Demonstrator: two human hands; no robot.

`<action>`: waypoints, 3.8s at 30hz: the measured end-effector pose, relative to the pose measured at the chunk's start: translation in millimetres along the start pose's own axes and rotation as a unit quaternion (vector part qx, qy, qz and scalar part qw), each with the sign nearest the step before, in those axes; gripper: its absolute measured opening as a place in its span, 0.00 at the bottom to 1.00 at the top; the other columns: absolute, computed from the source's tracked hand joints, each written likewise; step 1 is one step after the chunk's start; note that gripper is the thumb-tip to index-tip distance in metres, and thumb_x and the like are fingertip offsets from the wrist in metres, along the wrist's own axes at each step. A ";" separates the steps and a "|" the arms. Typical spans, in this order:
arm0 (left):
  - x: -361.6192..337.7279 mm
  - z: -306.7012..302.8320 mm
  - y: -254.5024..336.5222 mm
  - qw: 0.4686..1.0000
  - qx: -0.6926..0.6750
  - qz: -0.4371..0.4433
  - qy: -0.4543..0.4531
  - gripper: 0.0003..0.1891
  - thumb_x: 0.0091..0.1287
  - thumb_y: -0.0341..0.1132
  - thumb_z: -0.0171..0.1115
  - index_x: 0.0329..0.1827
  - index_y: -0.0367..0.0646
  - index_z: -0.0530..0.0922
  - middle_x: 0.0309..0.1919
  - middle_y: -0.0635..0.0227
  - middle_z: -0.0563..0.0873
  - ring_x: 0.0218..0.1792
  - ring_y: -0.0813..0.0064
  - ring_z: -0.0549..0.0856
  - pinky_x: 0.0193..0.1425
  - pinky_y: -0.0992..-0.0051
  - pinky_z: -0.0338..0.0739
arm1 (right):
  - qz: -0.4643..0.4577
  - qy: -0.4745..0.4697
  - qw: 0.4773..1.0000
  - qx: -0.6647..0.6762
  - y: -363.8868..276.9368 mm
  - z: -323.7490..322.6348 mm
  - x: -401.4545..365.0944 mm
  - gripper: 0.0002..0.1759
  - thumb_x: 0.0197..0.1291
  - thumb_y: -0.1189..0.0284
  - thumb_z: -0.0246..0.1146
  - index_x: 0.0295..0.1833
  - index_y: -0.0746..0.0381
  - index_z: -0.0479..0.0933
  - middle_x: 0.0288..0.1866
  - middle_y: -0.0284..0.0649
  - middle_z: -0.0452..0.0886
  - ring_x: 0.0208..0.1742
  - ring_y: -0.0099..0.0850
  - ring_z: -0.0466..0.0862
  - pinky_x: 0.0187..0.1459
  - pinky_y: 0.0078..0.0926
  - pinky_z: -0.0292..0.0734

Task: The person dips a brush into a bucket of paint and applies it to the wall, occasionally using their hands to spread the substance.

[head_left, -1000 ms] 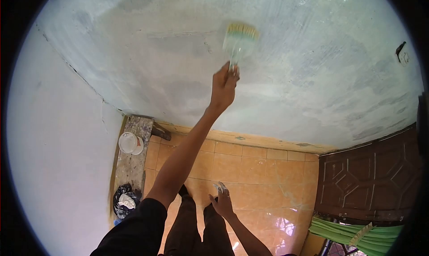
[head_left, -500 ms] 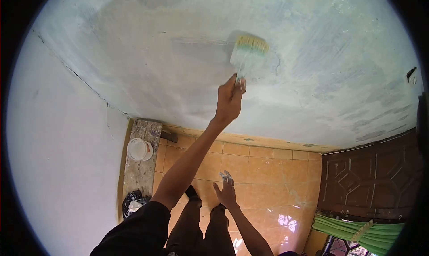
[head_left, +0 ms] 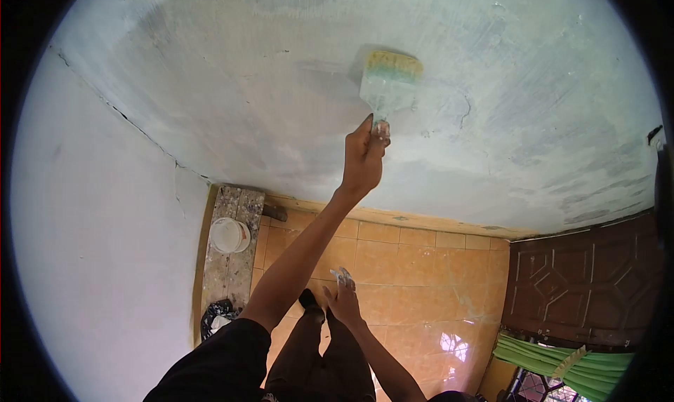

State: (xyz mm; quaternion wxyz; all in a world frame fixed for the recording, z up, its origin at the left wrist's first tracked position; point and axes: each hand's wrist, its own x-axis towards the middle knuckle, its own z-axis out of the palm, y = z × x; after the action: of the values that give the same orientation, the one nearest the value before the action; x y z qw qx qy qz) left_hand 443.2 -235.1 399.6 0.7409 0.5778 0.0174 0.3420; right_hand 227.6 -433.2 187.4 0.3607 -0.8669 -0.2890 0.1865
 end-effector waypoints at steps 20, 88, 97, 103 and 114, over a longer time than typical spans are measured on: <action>-26.3 -65.3 -17.8 0.995 0.044 -0.081 0.048 0.15 0.79 0.39 0.45 0.36 0.38 0.70 0.22 0.76 0.68 0.24 0.88 0.62 0.26 0.81 0.59 | -0.046 -0.102 0.994 0.003 46.6 -23.6 14.4 0.32 0.68 0.55 0.59 0.69 0.64 0.64 0.72 0.55 0.61 0.75 0.51 0.59 0.73 0.47 0.55; -133.2 -247.3 57.5 0.968 -0.011 -0.169 0.183 0.32 0.74 0.64 0.38 0.68 0.47 0.56 0.28 0.74 0.69 0.27 0.84 0.66 0.28 0.83 0.63 | 0.025 0.032 0.953 0.300 -197.2 38.1 182.0 0.28 0.76 0.54 0.46 0.63 0.66 0.73 0.59 0.43 0.78 0.59 0.29 0.77 0.57 0.32 0.75; -173.2 -282.2 54.9 0.961 0.128 -0.170 0.179 0.39 0.77 0.57 0.40 0.77 0.35 0.41 0.26 0.68 0.73 0.28 0.78 0.72 0.32 0.75 0.69 | 0.044 -0.056 0.975 0.211 -216.9 77.5 182.9 0.22 0.69 0.62 0.57 0.59 0.69 0.74 0.51 0.45 0.81 0.47 0.30 0.80 0.49 0.30 0.74; -210.8 -304.7 51.5 0.952 0.101 -0.224 0.180 0.35 0.78 0.46 0.43 0.76 0.31 0.42 0.29 0.65 0.77 0.29 0.75 0.75 0.36 0.73 0.73 | 0.089 -0.096 0.963 0.236 -213.8 108.5 174.1 0.18 0.69 0.65 0.59 0.54 0.70 0.75 0.34 0.37 0.81 0.30 0.22 0.76 0.33 0.23 0.72; -379.3 -453.9 -57.2 0.810 0.249 -0.341 0.406 0.12 0.74 0.38 0.55 0.49 0.39 0.76 0.37 0.61 0.82 0.36 0.73 0.80 0.40 0.72 0.74 | 0.101 -0.205 0.938 0.261 -173.1 187.9 154.3 0.13 0.76 0.63 0.48 0.47 0.63 0.66 0.31 0.38 0.79 0.27 0.24 0.76 0.32 0.27 0.74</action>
State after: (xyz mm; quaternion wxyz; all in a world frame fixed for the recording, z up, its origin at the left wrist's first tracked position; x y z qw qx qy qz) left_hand -10.4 -57.4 59.2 0.5664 0.5076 0.5973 0.2547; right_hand 182.0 -138.7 170.6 0.4864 -0.7097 -0.2086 0.4649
